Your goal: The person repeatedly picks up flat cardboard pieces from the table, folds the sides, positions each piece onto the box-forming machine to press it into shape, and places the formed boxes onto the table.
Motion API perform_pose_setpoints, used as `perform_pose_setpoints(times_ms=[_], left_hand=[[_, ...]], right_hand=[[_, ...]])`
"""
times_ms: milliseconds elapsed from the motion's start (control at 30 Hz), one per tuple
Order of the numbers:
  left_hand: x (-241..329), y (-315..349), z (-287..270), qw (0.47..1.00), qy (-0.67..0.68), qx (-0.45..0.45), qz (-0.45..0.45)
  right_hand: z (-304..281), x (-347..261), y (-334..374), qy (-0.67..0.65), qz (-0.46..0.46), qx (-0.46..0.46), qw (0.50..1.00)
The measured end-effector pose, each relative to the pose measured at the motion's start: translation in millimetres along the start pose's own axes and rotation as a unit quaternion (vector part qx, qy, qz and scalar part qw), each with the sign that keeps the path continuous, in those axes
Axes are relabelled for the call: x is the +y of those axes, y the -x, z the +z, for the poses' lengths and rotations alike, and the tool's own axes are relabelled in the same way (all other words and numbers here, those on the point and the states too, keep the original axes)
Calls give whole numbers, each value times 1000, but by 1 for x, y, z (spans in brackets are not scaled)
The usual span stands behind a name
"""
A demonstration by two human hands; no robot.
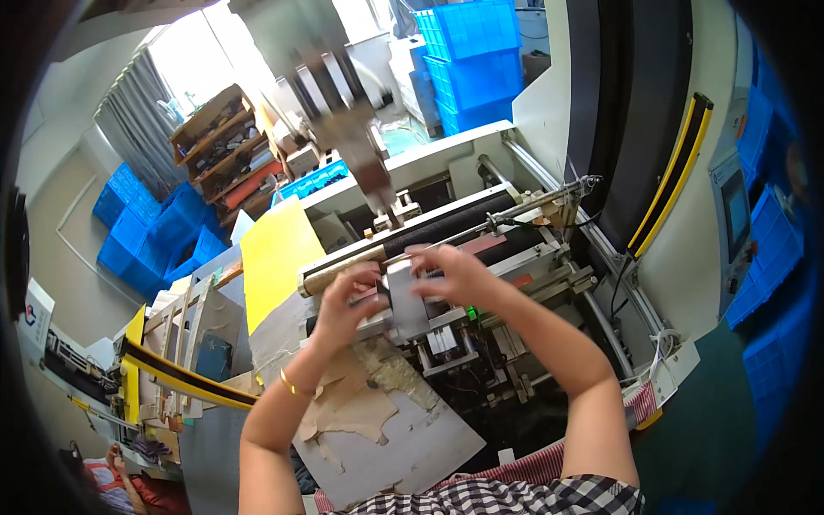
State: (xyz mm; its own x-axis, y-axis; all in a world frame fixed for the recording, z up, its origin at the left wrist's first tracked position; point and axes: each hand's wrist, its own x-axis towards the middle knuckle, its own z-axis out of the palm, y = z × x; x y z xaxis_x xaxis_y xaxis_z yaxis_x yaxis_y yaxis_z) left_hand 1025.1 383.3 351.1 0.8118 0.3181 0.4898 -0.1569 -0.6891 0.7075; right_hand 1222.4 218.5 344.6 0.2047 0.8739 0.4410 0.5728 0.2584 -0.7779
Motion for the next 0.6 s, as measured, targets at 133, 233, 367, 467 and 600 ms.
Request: perform_pose_setpoints(times_ms=[133,233,367,467,600], left_hand=[[-49,-87,-11,993,106,17,-48],[-33,-122,-19,996,-81,22,43],[-33,-131,-19,994,-101,-1,41],[-6,-117,-5,981,-137,91,106],[24,-8,-22,996,-38,50,69]], right_hand=[[-25,55,-77,-163,75,14,984],[-48,37,-100,-48,6,51,998],[-54,25,-105,41,-17,28,999],[-44,15,-87,-246,-70,216,942],[44,-31,22,-273,-93,233,929]])
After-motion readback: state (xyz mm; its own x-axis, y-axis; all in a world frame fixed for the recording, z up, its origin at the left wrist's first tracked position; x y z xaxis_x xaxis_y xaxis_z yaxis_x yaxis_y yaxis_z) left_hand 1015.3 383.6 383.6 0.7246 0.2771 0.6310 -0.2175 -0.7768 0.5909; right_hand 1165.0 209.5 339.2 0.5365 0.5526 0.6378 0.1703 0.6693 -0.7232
